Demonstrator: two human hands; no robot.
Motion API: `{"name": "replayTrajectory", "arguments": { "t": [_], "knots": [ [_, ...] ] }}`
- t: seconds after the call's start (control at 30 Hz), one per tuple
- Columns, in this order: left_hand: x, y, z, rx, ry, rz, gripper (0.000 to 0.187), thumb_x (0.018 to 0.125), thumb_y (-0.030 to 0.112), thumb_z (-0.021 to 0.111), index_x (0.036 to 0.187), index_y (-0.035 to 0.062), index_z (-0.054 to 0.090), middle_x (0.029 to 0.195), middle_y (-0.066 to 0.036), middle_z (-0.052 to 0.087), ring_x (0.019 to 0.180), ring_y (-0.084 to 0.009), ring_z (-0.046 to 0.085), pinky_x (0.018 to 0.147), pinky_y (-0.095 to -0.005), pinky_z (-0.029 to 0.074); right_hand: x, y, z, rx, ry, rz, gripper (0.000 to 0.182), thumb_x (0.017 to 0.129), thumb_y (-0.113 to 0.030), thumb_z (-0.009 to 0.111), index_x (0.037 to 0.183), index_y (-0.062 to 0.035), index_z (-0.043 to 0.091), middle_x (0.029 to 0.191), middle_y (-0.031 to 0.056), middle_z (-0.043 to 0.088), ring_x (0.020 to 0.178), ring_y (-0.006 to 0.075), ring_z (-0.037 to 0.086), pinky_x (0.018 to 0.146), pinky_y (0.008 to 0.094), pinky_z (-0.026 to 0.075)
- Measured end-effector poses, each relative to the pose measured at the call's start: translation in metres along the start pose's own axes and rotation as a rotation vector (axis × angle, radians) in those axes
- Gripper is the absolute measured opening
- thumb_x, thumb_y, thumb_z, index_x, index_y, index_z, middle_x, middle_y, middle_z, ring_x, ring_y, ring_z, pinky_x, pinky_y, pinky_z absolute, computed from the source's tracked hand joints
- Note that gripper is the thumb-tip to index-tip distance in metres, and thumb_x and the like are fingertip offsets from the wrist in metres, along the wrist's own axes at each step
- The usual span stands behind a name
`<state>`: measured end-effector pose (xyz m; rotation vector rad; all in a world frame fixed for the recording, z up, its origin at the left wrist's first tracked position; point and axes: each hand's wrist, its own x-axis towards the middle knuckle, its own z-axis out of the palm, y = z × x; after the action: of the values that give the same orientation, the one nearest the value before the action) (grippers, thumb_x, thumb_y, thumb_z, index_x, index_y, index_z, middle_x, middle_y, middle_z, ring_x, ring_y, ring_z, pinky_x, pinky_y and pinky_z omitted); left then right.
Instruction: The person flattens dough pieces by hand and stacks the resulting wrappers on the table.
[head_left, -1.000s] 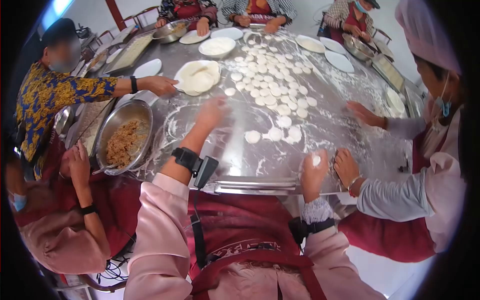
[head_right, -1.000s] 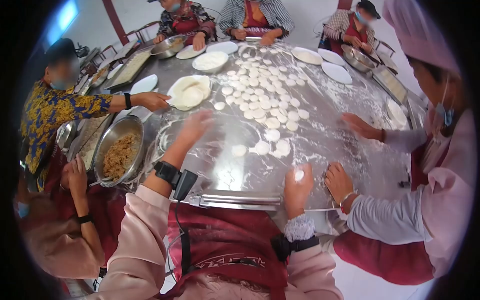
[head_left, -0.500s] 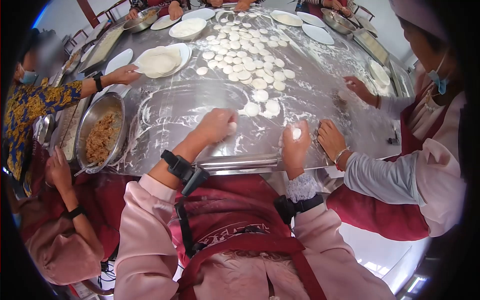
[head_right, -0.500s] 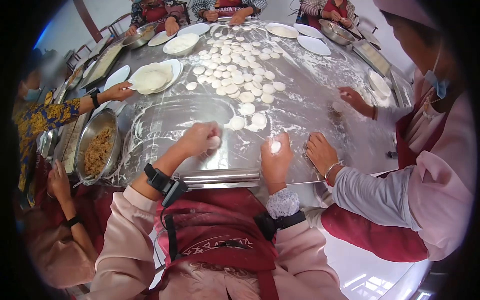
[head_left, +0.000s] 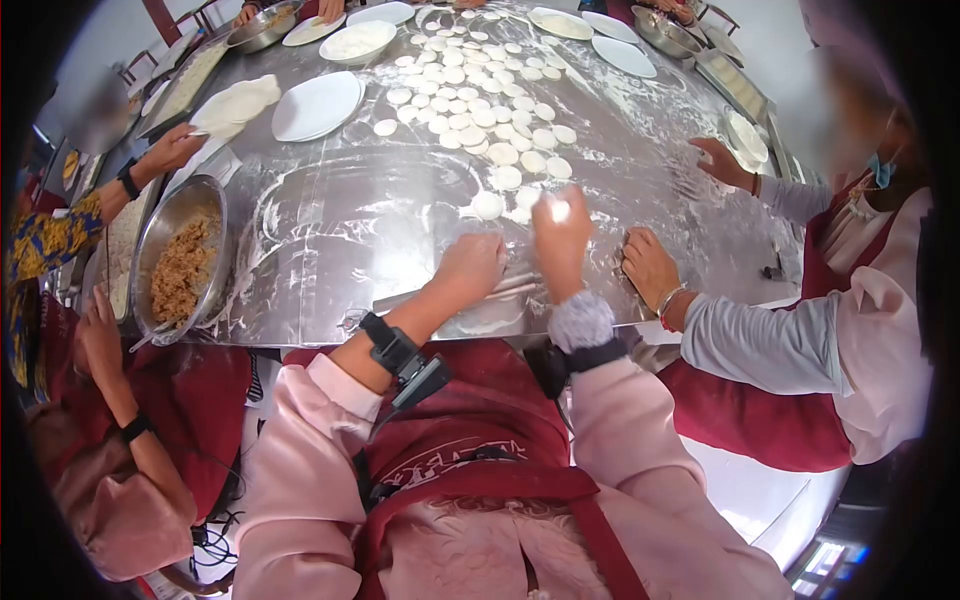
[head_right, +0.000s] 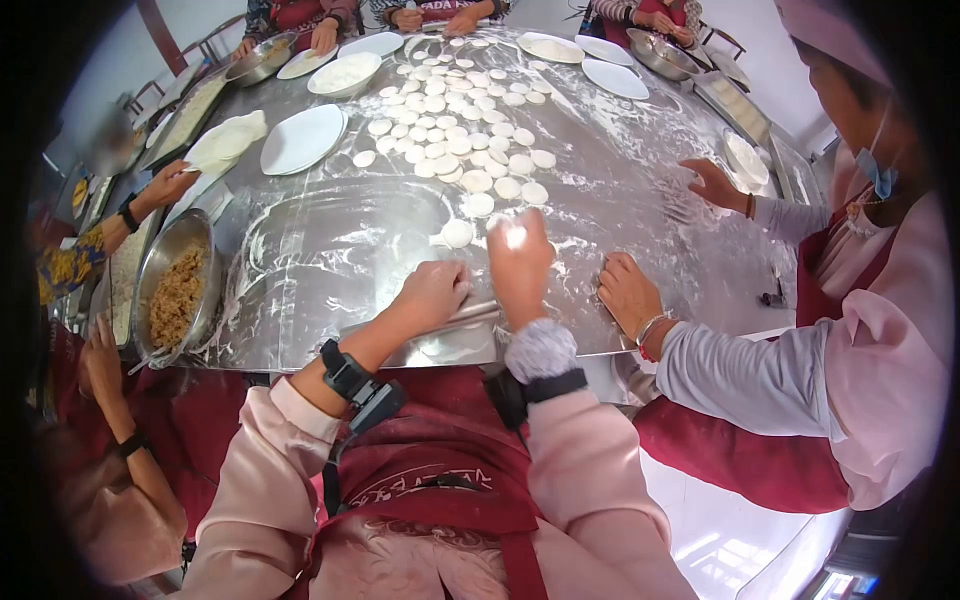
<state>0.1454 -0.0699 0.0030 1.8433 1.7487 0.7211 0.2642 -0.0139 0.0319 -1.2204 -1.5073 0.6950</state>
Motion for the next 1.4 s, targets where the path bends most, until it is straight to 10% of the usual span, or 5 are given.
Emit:
{"name": "replayTrajectory", "arguments": {
  "t": [0.37,0.5,0.63,1.2,1.4],
  "knots": [
    [-0.011,-0.003,-0.017,0.022,-0.099,-0.03,0.015,0.075,0.015,0.057,0.08,0.0014,0.056,0.076,-0.017,0.061,0.076,-0.0349,0.059,0.068,-0.0413,0.046,-0.022,0.017,-0.015,0.032,0.067,-0.122,0.016,0.076,-0.01,0.058,0.074,-0.0017,0.045,0.058,0.0107,0.043,0.053,0.0157,0.041,0.049,0.0321,0.037],
    [0.008,-0.005,0.004,-0.039,0.236,0.053,0.015,0.079,0.015,0.053,0.08,0.0004,0.055,0.075,-0.019,0.06,0.077,-0.0368,0.058,0.068,-0.0436,0.046,0.014,0.004,0.027,0.02,0.103,-0.197,0.018,0.075,-0.013,0.06,0.075,-0.0013,0.046,0.06,0.0123,0.046,0.053,0.0186,0.045,0.05,0.0336,0.038],
    [0.002,-0.007,-0.011,0.108,-0.078,0.041,0.015,0.079,0.015,0.054,0.081,0.0011,0.055,0.076,-0.018,0.06,0.077,-0.0354,0.058,0.068,-0.0436,0.045,-0.017,0.026,-0.009,-0.023,0.07,-0.032,0.018,0.074,-0.012,0.062,0.077,-0.0009,0.047,0.063,0.0119,0.052,0.055,0.0176,0.05,0.051,0.0336,0.04],
    [-0.013,-0.013,-0.007,-0.073,-0.091,0.029,0.015,0.076,0.018,0.057,0.079,0.0028,0.058,0.075,-0.018,0.061,0.074,-0.0344,0.059,0.067,-0.0413,0.047,-0.036,0.029,-0.02,0.147,0.054,0.053,0.015,0.075,-0.01,0.059,0.078,-0.0023,0.046,0.061,0.0112,0.048,0.054,0.0162,0.045,0.05,0.0325,0.039],
    [0.007,0.0,0.001,0.002,0.182,0.035,0.011,0.074,0.012,0.056,0.08,0.0029,0.058,0.077,-0.018,0.06,0.075,-0.034,0.059,0.068,-0.0413,0.046,-0.001,0.004,0.008,-0.026,0.087,-0.156,0.018,0.075,-0.011,0.06,0.077,-0.0011,0.045,0.061,0.0165,0.05,0.051,0.0243,0.047,0.05,0.0354,0.039]
  ]
}}
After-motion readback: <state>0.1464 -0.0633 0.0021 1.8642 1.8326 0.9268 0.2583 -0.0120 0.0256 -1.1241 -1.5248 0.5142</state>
